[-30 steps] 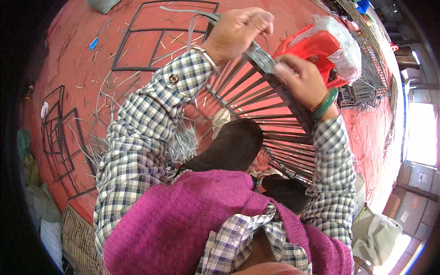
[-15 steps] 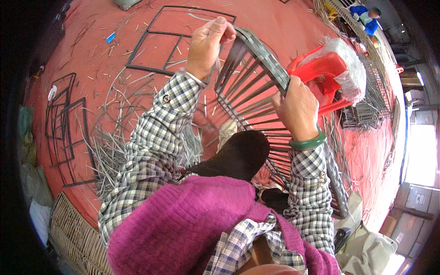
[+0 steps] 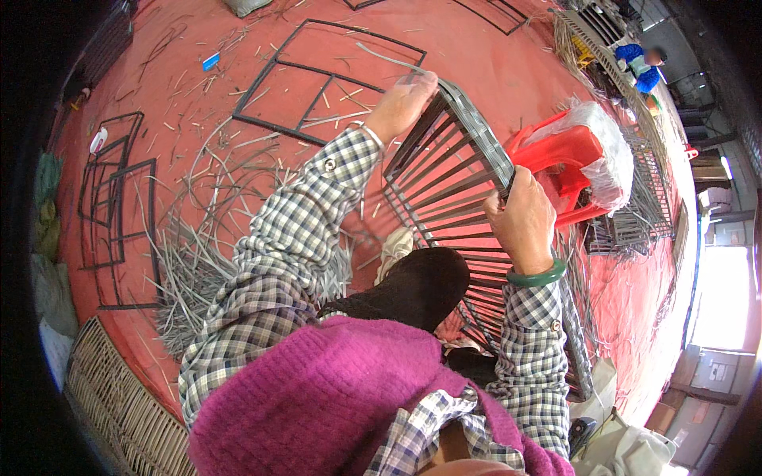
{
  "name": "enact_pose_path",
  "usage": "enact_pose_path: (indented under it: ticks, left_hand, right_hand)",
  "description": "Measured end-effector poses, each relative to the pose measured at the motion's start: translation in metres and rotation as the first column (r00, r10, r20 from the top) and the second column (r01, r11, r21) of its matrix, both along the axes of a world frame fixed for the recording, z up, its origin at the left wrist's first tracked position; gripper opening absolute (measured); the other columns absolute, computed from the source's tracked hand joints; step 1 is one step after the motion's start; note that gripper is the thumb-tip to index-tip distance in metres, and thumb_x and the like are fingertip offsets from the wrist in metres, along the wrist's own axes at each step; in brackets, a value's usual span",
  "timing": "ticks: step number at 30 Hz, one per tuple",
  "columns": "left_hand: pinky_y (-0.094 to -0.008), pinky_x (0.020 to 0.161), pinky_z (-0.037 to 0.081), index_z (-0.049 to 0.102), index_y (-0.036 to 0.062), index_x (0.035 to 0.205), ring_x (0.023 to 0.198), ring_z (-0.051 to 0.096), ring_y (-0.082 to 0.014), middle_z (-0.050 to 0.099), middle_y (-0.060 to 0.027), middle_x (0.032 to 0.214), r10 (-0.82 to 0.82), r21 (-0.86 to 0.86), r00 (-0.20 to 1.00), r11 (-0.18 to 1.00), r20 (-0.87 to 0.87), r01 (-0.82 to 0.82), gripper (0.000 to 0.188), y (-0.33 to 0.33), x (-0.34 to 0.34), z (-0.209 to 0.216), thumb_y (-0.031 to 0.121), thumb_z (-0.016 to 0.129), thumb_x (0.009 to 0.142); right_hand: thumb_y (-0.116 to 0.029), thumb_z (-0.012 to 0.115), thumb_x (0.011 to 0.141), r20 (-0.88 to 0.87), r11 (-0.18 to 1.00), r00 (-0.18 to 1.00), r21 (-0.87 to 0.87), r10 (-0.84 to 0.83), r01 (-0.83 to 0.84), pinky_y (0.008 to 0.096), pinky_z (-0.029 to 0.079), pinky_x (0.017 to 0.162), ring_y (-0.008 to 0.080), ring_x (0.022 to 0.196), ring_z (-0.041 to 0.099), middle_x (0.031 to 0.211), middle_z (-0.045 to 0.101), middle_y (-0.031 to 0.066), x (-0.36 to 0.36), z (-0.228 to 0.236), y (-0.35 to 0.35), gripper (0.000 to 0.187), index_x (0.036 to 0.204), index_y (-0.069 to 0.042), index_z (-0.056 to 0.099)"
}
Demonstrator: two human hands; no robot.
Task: The person weaves thin strips of material through the vertical ribs of a curved metal basket frame. They repeatedly pick up strips, thread them through the ribs, and tuck the ends to secure them. The basket frame is held and rotated as needed to access different sections.
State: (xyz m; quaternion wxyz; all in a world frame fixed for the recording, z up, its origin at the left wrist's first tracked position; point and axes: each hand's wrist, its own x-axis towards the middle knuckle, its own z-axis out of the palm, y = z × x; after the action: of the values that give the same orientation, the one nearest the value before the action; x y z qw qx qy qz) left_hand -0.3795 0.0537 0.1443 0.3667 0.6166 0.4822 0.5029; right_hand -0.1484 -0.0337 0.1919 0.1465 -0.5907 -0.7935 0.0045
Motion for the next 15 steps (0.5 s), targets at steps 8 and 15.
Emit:
enact_pose_path:
  ticks: [8,15]
  left_hand:
    - [-0.0206,0.058,0.046,0.068,-0.0008,0.085,0.067,0.057,-0.0057,0.066,-0.0022,0.077,0.244,-0.075,0.956,0.969,0.165,-0.234,0.028,-0.008,0.007,0.020,0.027,0.062,0.088]
    - [-0.0215,0.060,0.046,0.065,0.0020,0.085,0.065,0.054,-0.0070,0.062,-0.0015,0.076,0.237,-0.142,0.711,0.971,0.662,-0.191,0.017,-0.018,0.012,0.020,0.018,0.061,0.088]
  right_hand:
    - [-0.021,0.061,0.072,0.024,0.999,0.999,0.020,-0.036,0.036,0.0449,0.049,0.065,0.0327,0.079,0.061,0.081,0.059,0.0159,-0.011,0.006,-0.006,0.029,0.089,0.000,0.050]
    - [-0.020,0.060,0.072,-0.005,0.998,0.999,-0.045,-0.046,0.046,0.0452,0.051,0.066,0.0321,0.083,0.061,0.086,0.060,0.0156,-0.020,0.019,-0.008,0.031,0.094,0.000,0.050]
